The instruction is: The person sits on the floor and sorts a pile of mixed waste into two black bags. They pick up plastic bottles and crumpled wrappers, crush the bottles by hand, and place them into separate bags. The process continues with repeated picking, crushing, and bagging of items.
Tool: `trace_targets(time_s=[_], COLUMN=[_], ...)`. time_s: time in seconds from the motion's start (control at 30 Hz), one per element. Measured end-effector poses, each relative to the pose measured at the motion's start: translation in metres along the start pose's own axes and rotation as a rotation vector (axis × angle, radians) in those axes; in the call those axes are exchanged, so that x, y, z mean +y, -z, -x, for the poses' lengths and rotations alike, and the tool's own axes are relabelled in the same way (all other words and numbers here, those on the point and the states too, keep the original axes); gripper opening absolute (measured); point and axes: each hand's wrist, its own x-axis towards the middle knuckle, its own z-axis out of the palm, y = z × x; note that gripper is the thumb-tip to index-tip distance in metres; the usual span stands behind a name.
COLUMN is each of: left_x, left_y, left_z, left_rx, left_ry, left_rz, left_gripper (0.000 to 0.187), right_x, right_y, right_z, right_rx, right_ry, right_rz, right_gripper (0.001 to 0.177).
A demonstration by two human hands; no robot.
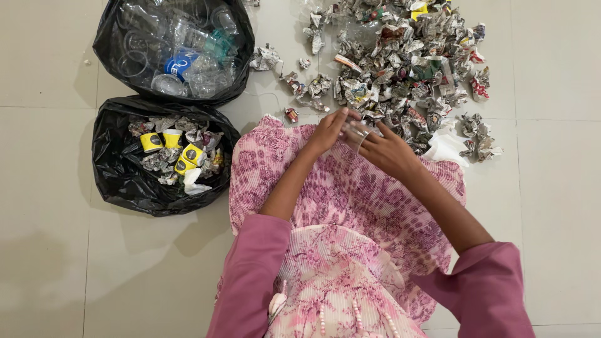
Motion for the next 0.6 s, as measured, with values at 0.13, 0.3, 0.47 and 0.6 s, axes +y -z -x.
trace_targets(time_s=[0.13,0.3,0.47,0.6], left_x=[-0.005,-0.008,-0.007,0.000], left_y=[-0.002,-0.002,-0.003,-0.002], left_z=[-0.003,-0.004,-0.002,0.004], left_rx=[-0.016,-0.002,0.041,0.057], left_ry=[0.018,-0.068,-0.228,-0.258], left_rz=[-0.050,-0.115,-0.102,-0.182], left_gripper=[0.067,0.070,0.074,0.072], right_x=[-0.001,-0.015,-0.039,-0.043], right_y=[-0.013,-0.029,-0.027,-0.010], right_z=[-0.003,-0.012,-0.018,-0.017], right_rx=[0.208,0.242,0.314,0.304], right_ry=[-0.044,-0.154,-0.271,-0.426], right_rz=[-0.153,-0.751,-1.687,-2.401], right_gripper=[0.081,0.062,0.063,0.056])
